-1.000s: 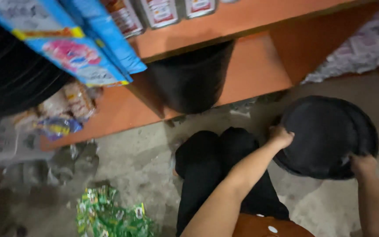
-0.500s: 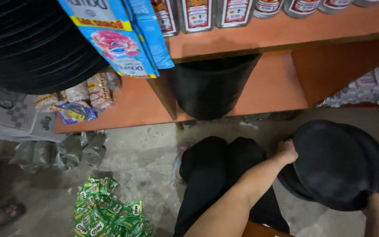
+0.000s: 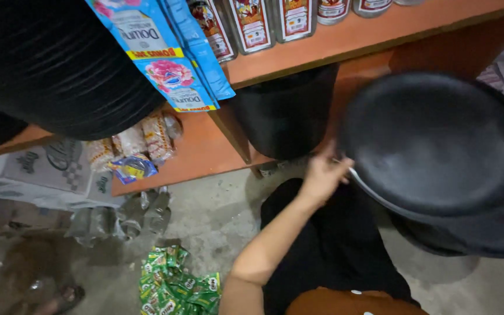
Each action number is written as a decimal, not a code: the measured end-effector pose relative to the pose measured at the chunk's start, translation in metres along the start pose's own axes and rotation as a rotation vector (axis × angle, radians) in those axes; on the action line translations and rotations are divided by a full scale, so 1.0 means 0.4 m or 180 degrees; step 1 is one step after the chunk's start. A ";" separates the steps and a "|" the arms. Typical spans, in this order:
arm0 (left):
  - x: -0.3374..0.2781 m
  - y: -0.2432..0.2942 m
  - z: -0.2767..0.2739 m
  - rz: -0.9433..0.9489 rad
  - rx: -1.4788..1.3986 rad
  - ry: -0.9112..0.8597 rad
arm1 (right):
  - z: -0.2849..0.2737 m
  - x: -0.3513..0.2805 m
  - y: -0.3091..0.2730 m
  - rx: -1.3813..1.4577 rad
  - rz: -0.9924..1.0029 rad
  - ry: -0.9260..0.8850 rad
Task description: The person organizes and stacks black circular serving trays on a low storage shelf.
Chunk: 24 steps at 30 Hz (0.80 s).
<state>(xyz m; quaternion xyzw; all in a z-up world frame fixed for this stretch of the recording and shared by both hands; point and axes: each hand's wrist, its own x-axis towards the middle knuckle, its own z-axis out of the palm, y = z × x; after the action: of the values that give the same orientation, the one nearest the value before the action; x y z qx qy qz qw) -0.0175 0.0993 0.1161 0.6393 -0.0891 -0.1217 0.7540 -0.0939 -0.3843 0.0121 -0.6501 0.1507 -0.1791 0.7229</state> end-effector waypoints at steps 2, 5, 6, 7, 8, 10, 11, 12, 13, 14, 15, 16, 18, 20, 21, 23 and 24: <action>-0.031 0.069 -0.037 0.0249 -0.0288 0.0090 | 0.240 -0.077 -0.191 0.0192 -0.0255 -0.0215; -0.073 0.155 -0.075 0.0623 -0.0650 0.0258 | 0.406 -0.104 -0.303 0.0373 -0.0382 -0.0401; -0.087 0.181 -0.085 0.0731 -0.0708 0.0305 | 0.427 -0.093 -0.301 0.0450 -0.0351 -0.0435; -0.089 0.194 -0.097 0.0753 -0.0697 0.0326 | 0.462 -0.104 -0.328 0.0463 -0.0359 -0.0463; -0.089 0.206 -0.109 0.0771 -0.0740 0.0401 | 0.497 -0.114 -0.355 0.0121 -0.0346 -0.0379; -0.088 0.223 -0.126 0.0786 -0.0772 0.0459 | 0.531 -0.113 -0.380 -0.0208 -0.0334 -0.0278; -0.082 0.232 -0.129 0.0699 -0.0660 0.0529 | 0.532 -0.095 -0.386 0.0055 -0.0365 -0.0335; -0.076 0.241 -0.132 0.0612 -0.0549 0.0599 | 0.534 -0.075 -0.392 0.0318 -0.0396 -0.0394; -0.070 0.245 -0.137 0.0617 -0.0539 0.0581 | 0.560 -0.094 -0.438 0.0330 -0.0405 -0.0379; -0.064 0.249 -0.141 0.0682 -0.0878 0.0492 | 0.587 -0.111 -0.483 0.0331 -0.0187 -0.0237; -0.057 0.254 -0.144 0.0737 -0.1221 0.0394 | 0.611 -0.130 -0.530 0.0328 0.0035 -0.0090; -0.038 0.255 -0.162 0.0735 -0.1216 0.0369 | 0.606 -0.115 -0.520 0.0336 0.0027 -0.0067; -0.007 0.243 -0.189 0.0609 -0.1580 0.0300 | 0.587 -0.088 -0.497 0.0214 0.0327 0.0127; -0.002 0.263 -0.211 0.0468 -0.1773 0.0332 | 0.601 -0.074 -0.495 0.0539 0.0290 0.0117; -0.001 0.275 -0.224 0.0337 -0.1954 0.0380 | 0.611 -0.067 -0.493 0.0875 0.0255 0.0087; 0.029 0.243 -0.274 0.0283 -0.1645 0.0847 | 0.692 -0.163 -0.540 0.0796 0.0087 -0.0015; 0.046 0.230 -0.298 0.0217 -0.1330 0.1308 | 0.733 -0.208 -0.565 0.0722 -0.0083 -0.0118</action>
<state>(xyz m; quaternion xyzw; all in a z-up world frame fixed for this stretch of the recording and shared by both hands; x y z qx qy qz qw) 0.0411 0.2202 0.1864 0.4781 0.0710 0.0201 0.8752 -0.0501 -0.1073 0.2676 -0.5693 0.1076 -0.1924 0.7920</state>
